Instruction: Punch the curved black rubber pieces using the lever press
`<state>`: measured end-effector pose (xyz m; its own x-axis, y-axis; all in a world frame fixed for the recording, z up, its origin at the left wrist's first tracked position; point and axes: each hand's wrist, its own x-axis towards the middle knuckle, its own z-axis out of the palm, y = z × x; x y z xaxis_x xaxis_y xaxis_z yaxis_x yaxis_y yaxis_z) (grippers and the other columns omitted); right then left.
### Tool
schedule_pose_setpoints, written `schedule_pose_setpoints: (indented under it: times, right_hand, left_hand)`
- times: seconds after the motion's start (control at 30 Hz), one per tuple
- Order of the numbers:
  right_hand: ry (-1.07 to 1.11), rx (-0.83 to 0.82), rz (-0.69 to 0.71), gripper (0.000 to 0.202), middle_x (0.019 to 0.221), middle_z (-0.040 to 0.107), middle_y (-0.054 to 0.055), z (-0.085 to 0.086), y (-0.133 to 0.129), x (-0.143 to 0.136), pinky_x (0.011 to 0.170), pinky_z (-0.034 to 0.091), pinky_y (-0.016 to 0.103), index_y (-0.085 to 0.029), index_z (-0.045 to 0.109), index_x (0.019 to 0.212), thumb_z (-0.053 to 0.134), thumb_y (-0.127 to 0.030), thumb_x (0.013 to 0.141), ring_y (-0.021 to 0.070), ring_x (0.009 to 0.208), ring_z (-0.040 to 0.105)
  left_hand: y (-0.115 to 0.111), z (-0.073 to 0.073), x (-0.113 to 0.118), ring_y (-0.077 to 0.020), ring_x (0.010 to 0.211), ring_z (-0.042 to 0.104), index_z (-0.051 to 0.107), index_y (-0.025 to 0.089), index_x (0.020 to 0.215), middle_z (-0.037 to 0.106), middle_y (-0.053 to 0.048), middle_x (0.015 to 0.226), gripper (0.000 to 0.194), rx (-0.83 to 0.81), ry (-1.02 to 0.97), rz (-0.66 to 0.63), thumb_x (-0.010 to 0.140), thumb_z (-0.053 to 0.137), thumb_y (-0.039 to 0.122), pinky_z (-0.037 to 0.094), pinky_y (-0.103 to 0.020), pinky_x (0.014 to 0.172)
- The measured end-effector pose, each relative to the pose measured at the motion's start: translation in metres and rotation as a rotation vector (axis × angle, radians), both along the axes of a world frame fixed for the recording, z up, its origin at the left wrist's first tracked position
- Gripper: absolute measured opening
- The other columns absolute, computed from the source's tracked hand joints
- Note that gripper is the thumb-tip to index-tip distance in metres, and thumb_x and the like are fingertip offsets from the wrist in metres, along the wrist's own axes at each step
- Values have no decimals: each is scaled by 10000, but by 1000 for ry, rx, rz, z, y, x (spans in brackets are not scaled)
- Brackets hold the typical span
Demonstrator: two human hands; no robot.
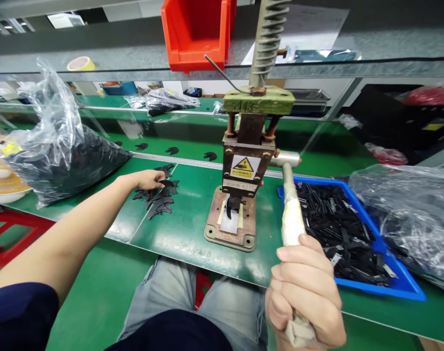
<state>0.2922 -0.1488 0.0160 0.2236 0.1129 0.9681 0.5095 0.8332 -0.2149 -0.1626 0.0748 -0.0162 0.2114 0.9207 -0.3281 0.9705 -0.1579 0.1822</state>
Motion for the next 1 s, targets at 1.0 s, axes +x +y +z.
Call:
schedule_pose_setpoints:
  times: [1.0]
  right_hand:
    - [12,-30,31,421,691,624,-32,4,-6,-7,895,568,556,-171,458,615,700,-346,911,155,751,680]
  left_hand:
    - [-83,-33,220,-115,568,586,603,179,803,632,23,643,360,-179,-1076,125,831,789,485,439,-224,538]
